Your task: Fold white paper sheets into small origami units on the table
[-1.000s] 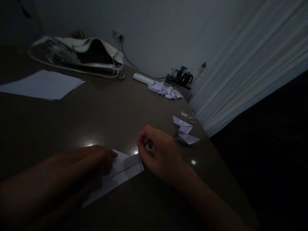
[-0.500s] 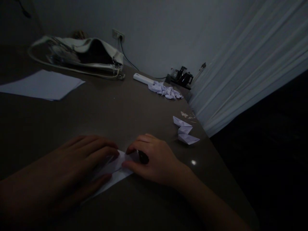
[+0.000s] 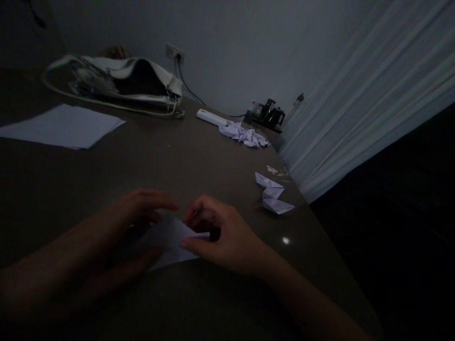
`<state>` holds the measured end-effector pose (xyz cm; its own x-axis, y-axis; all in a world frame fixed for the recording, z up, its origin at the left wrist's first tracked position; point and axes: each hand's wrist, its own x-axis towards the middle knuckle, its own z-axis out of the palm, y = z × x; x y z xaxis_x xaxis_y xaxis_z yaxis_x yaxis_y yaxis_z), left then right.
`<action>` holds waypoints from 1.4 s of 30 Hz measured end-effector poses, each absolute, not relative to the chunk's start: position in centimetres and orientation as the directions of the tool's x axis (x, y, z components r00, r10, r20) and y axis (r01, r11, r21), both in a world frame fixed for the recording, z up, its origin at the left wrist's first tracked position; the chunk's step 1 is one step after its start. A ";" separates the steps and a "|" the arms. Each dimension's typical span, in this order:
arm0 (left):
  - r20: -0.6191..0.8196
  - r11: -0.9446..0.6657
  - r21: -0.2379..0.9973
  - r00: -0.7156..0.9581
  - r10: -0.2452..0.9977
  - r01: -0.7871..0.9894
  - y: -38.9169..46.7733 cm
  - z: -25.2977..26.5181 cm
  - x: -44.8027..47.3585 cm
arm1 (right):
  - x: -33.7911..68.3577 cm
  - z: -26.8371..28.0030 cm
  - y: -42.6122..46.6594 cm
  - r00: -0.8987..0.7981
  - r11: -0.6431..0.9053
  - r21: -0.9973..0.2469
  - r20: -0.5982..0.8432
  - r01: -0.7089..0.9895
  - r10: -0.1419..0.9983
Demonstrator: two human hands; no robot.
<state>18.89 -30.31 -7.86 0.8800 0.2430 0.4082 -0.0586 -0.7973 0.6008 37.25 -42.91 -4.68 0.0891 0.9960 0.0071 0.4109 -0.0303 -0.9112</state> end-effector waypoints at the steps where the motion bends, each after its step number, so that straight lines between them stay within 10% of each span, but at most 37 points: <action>1: 0.425 -0.801 0.597 0.866 0.264 -0.049 -30.2 -7.8 18.9 | 37.4 -4.7 -42.8 0.105 -0.051 -0.936 -0.015 0.348 0.994; 9: 0.536 -0.953 0.260 0.844 0.009 -0.155 -29.7 -7.2 19.0 | 38.1 -5.4 -42.3 0.149 -0.175 -0.984 -0.167 0.042 0.975; 29: 0.371 -0.842 0.539 0.907 0.201 -0.034 -29.8 -7.7 18.9 | 37.7 -5.4 -42.3 0.077 -0.114 -0.986 -0.124 -0.121 0.989; 42: 0.458 -0.883 0.468 0.864 0.212 -0.031 -29.9 -7.9 18.9 | 37.9 -5.6 -42.5 0.090 -0.149 -0.985 -0.157 -0.090 0.983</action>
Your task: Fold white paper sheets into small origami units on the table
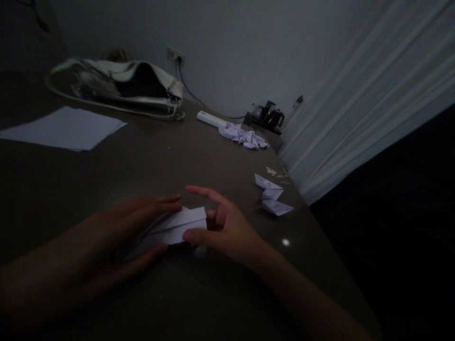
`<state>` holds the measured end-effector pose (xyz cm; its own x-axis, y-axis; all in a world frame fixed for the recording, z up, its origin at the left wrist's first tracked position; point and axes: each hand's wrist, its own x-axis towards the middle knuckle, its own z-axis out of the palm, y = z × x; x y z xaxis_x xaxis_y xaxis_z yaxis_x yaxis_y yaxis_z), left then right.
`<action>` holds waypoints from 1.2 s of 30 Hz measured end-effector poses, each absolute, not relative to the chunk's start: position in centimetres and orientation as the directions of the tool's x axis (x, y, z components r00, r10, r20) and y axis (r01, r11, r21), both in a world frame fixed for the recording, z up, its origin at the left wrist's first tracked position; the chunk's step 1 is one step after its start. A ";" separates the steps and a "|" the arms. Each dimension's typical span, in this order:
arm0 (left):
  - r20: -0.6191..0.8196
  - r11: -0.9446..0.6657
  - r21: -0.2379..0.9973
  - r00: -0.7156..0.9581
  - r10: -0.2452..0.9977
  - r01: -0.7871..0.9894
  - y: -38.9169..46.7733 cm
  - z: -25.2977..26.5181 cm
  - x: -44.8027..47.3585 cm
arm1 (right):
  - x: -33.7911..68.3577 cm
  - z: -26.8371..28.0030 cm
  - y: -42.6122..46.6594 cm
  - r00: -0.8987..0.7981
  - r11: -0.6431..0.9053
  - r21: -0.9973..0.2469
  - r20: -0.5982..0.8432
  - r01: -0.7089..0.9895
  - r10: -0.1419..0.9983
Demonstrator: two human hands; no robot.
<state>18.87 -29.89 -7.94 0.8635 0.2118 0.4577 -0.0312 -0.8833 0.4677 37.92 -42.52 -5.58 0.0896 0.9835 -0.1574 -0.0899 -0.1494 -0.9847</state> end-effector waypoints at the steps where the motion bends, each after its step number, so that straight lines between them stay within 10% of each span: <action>1: 0.455 -0.882 0.470 0.865 0.210 -0.033 -29.9 -8.0 18.9 | 37.9 -5.6 -42.5 0.090 -0.153 -0.984 -0.161 -0.090 0.983; 14: 0.384 -0.858 0.513 0.896 0.224 -0.006 -30.0 -7.2 19.1 | 37.9 -6.1 -42.3 0.126 0.015 -0.999 0.011 -0.031 0.992; 36: 0.451 -0.866 0.498 0.863 0.225 -0.035 -30.1 -7.1 19.4 | 37.2 -5.4 -42.6 0.079 -0.091 -0.989 -0.100 -0.114 0.992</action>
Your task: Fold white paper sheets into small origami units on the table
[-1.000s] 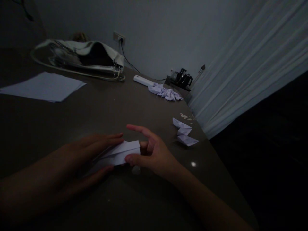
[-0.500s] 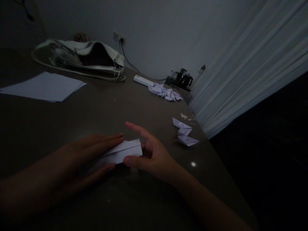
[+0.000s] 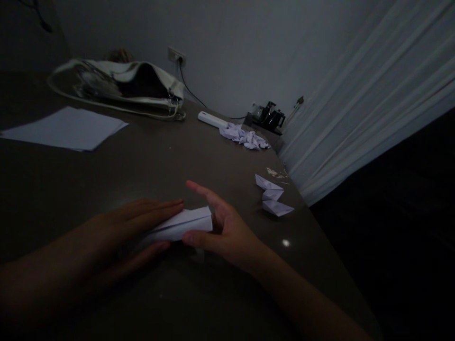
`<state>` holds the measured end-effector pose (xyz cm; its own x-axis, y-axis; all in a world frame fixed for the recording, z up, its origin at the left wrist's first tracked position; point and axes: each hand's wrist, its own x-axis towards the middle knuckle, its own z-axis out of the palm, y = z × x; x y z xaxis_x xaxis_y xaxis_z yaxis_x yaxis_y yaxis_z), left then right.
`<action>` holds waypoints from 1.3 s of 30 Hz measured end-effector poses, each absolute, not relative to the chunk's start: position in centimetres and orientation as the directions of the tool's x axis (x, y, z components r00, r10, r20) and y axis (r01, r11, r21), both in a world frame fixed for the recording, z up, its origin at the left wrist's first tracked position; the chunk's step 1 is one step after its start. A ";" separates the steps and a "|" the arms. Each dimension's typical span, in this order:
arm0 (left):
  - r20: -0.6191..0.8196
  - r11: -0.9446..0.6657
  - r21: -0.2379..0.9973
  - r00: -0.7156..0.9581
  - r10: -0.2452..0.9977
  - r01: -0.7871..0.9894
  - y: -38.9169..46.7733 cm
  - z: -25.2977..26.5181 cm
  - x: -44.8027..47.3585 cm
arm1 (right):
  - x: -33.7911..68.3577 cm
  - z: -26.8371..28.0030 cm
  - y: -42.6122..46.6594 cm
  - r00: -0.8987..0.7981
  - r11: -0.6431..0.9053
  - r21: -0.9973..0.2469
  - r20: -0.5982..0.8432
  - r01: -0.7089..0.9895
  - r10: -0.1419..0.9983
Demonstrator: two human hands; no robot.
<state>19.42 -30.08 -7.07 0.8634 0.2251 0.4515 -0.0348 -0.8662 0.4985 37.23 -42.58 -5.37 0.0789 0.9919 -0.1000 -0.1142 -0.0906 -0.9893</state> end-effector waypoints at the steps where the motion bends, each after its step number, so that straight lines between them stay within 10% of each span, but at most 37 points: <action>1: 0.444 -0.859 0.511 0.867 0.224 -0.040 -30.1 -7.0 19.5 | 37.2 -5.4 -42.6 0.083 -0.091 -0.992 -0.099 -0.091 0.992; 12: 0.299 -0.738 0.674 0.919 0.256 -0.014 -29.9 -6.0 19.2 | 38.1 -4.9 -42.8 0.188 0.165 -0.717 0.385 0.677 0.903; 39: 0.100 -0.477 0.873 0.922 0.374 0.098 -30.0 -5.6 19.2 | 37.7 -5.8 -42.4 0.353 -0.016 -0.997 0.013 0.080 0.936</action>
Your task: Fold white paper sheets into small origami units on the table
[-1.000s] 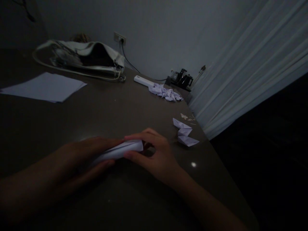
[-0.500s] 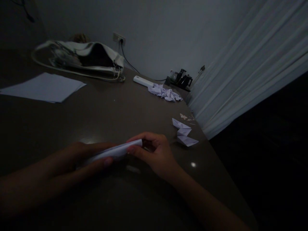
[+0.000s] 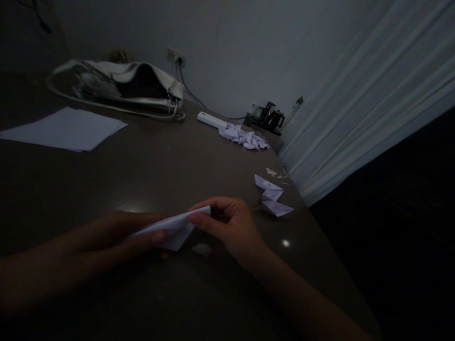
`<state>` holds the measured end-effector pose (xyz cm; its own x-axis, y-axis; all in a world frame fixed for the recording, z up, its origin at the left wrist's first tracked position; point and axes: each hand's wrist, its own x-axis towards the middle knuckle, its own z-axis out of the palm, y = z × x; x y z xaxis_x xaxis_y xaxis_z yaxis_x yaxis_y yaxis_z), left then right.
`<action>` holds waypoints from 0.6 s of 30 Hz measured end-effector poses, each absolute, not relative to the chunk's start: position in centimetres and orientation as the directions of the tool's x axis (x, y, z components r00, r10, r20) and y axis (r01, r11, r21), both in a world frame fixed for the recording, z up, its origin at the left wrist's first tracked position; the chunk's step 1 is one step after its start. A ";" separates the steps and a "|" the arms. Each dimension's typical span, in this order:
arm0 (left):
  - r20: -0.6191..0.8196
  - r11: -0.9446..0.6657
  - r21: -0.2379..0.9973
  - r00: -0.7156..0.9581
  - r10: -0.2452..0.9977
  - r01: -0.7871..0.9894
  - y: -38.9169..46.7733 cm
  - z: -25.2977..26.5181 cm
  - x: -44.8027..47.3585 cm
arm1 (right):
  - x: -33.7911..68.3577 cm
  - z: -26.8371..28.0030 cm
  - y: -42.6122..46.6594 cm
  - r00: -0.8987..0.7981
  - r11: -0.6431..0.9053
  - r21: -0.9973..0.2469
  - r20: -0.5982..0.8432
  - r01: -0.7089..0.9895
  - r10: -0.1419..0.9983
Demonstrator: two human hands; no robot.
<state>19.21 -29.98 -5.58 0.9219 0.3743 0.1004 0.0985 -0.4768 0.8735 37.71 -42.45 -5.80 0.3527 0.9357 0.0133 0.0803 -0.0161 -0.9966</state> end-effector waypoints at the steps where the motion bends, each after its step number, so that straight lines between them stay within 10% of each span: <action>1: 0.094 -0.471 0.877 0.926 0.365 0.097 -30.0 -5.5 19.3 | 37.7 -5.7 -42.4 0.359 -0.022 -0.997 0.007 0.074 0.933; 18: 0.135 -0.444 0.894 0.914 0.383 0.054 -30.2 -5.9 19.3 | 38.4 -5.6 -42.0 0.495 0.047 -0.998 0.024 -0.035 0.869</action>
